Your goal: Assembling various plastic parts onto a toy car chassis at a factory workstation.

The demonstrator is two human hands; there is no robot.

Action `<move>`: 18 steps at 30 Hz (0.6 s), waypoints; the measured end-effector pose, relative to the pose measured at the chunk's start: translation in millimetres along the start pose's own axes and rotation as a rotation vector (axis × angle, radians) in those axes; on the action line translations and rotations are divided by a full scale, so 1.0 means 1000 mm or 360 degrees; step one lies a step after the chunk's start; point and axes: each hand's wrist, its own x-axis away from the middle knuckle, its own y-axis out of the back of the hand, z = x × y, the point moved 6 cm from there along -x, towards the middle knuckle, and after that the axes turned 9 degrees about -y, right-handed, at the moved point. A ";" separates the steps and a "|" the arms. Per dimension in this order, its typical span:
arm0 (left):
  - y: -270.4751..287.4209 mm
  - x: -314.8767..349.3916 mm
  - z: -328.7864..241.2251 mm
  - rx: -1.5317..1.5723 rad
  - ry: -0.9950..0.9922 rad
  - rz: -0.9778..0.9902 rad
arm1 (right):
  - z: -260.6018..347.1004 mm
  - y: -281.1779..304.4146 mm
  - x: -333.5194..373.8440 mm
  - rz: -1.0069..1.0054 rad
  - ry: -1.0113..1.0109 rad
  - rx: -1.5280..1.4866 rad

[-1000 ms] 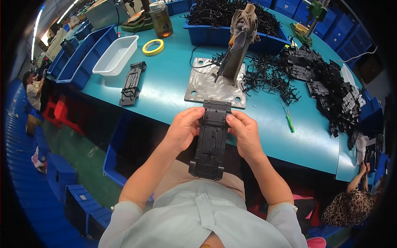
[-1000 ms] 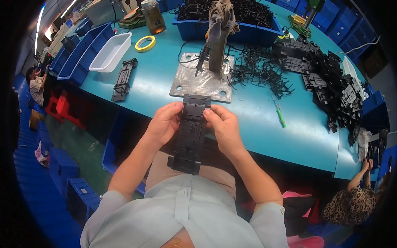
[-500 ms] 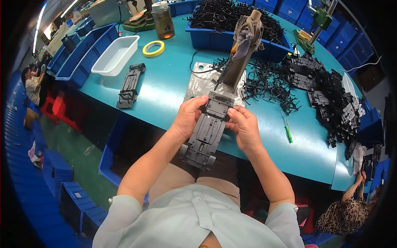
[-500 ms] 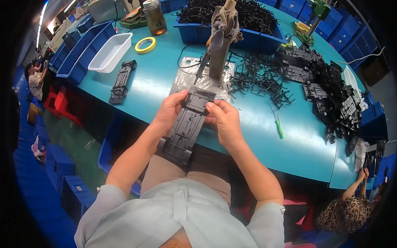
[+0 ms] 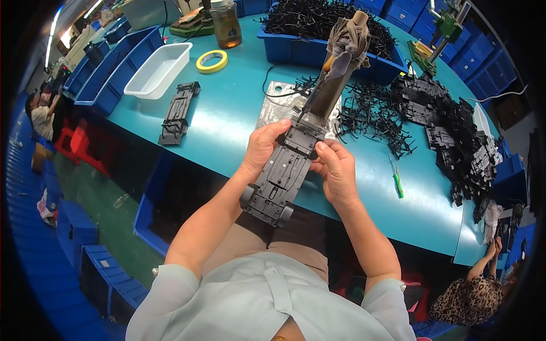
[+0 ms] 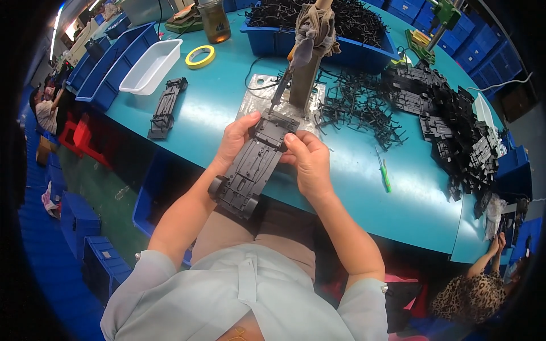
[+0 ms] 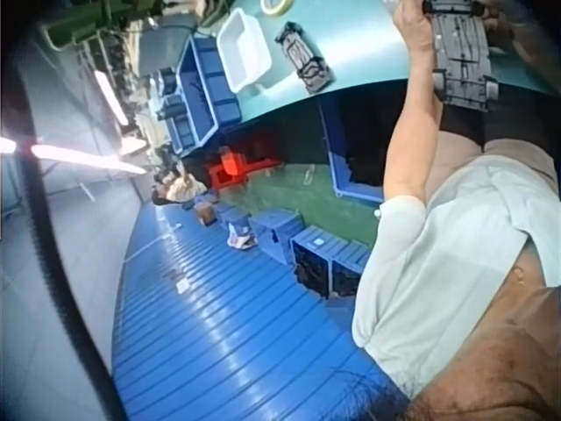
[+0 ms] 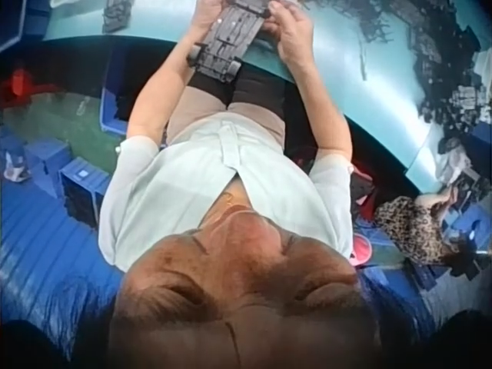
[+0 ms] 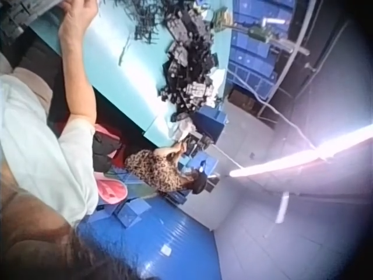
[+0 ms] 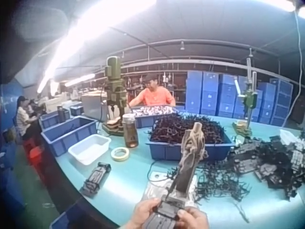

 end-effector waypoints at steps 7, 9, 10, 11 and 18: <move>-0.009 0.005 -0.004 0.0042 0.0021 0.0040 | 0.001 -0.001 0.001 0.0026 0.0084 -0.0016; -0.011 0.005 -0.005 0.0091 0.0036 0.0054 | 0.004 -0.004 0.002 0.0039 0.0090 -0.0035; -0.012 0.004 -0.005 0.0094 0.0035 0.0052 | 0.004 -0.004 0.002 0.0039 0.0087 -0.0032; -0.012 0.004 -0.005 0.0088 0.0032 0.0060 | 0.004 -0.003 0.002 0.0038 0.0093 -0.0038; -0.015 0.003 -0.007 0.0188 0.0068 0.0092 | 0.005 -0.006 0.003 0.0104 0.0113 -0.0043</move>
